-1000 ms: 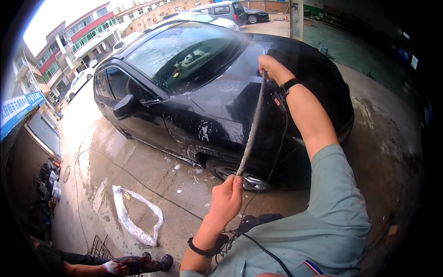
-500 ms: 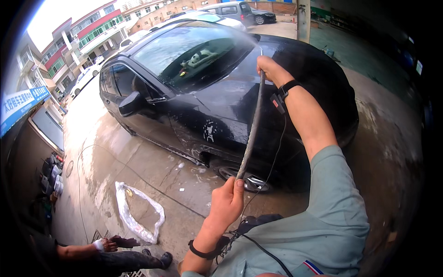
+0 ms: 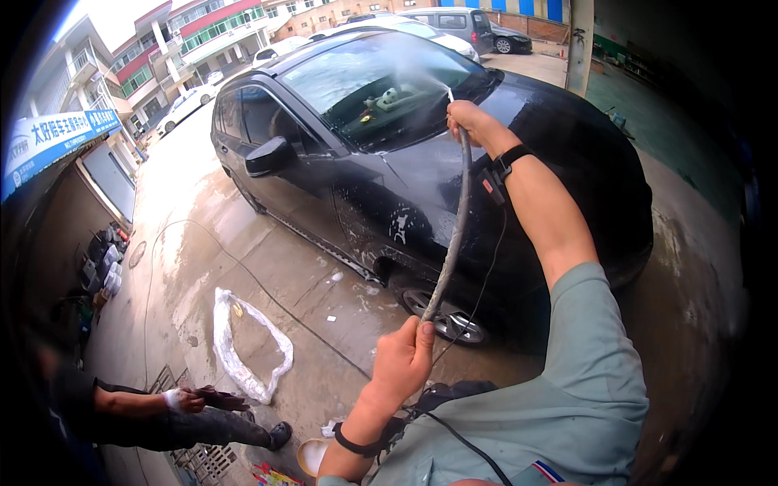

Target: The person washes a car by spraying water with a hose and wiping the exterior with their hand.

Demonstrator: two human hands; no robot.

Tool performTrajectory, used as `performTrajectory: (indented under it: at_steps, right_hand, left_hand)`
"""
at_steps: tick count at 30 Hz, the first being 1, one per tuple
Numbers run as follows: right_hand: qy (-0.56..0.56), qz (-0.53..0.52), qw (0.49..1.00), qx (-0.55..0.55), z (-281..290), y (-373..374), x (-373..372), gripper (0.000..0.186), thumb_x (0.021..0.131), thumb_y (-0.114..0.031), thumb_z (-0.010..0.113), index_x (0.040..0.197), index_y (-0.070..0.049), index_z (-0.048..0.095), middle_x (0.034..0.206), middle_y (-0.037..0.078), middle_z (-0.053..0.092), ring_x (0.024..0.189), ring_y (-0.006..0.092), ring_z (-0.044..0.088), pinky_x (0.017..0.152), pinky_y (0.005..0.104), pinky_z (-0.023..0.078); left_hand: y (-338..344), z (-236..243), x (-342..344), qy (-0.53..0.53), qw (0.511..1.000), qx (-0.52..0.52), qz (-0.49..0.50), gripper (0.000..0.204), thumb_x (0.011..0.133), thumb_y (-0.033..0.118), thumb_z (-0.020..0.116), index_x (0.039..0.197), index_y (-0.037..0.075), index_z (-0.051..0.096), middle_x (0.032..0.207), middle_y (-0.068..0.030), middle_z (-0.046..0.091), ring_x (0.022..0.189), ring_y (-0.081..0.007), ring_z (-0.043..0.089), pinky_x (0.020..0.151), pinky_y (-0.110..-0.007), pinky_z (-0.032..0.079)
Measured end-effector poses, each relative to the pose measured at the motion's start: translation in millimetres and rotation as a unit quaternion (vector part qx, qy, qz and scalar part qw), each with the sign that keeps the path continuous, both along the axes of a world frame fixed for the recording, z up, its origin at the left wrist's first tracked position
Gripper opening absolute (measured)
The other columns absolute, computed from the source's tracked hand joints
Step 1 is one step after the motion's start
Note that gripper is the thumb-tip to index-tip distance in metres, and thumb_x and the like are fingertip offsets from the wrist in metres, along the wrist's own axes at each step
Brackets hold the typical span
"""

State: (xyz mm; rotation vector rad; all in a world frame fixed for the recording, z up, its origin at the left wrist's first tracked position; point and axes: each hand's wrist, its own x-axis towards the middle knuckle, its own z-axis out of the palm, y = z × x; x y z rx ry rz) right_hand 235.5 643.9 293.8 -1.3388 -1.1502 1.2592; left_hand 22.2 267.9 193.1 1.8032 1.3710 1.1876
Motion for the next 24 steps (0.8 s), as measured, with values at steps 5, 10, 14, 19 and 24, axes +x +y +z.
performTrajectory:
  at_steps: [5,10,14,19,24]
  right_hand:
    - [0.024,0.074,0.997,-0.017,4.6,-10.5,-49.3,0.013,0.084,-0.015,0.041,0.071,-0.013,0.042,0.053,-0.006,0.042,0.036,0.0013,0.037,0.033,0.0173,0.032]
    - [-0.004,0.128,0.992,0.007,-1.0,-25.1,-97.5,0.010,0.084,-0.014,0.042,0.074,-0.011,0.044,0.054,-0.003,0.044,0.037,0.0040,0.039,0.034,0.0205,0.034]
    - [-0.043,0.161,0.986,0.018,-28.2,-17.4,-123.3,0.014,0.084,-0.014,0.043,0.071,-0.010,0.045,0.052,0.000,0.044,0.036,0.0082,0.042,0.034,0.0234,0.036]
    - [-0.037,0.120,0.991,-0.050,-70.0,-7.7,-125.7,0.018,0.084,-0.012,0.040,0.067,-0.009,0.045,0.051,0.001,0.044,0.037,0.0096,0.041,0.034,0.0237,0.035]
    - [-0.065,0.125,0.987,-0.071,-94.0,-7.5,-120.2,0.019,0.083,-0.009,0.036,0.067,-0.007,0.045,0.052,0.003,0.044,0.037,0.0116,0.041,0.034,0.0253,0.035]
  left_hand:
    - [-13.3,-12.7,-13.7,0.008,0.999,0.010,0.035,0.036,0.093,0.027,0.050,0.069,0.001,0.043,0.053,-0.0204,0.045,0.050,-0.0423,0.045,0.045,-0.043,0.034]
    - [-32.0,-38.6,-29.7,0.034,0.996,-0.017,0.081,0.035,0.094,0.029,0.049,0.072,0.002,0.044,0.054,-0.0208,0.046,0.052,-0.0428,0.048,0.045,-0.043,0.035]
    - [-43.2,-52.8,-35.4,0.023,0.993,-0.043,0.103,0.036,0.094,0.030,0.048,0.072,0.002,0.045,0.054,-0.0208,0.047,0.052,-0.0430,0.049,0.045,-0.043,0.035]
    - [-50.8,-60.4,-41.9,0.013,0.990,-0.050,0.129,0.036,0.094,0.030,0.048,0.071,0.002,0.045,0.054,-0.0205,0.046,0.051,-0.0426,0.048,0.045,-0.043,0.035]
    - [-57.0,-61.9,-52.6,0.011,0.988,-0.053,0.148,0.037,0.094,0.029,0.049,0.070,0.001,0.045,0.053,-0.0198,0.045,0.050,-0.0413,0.045,0.045,-0.042,0.035]
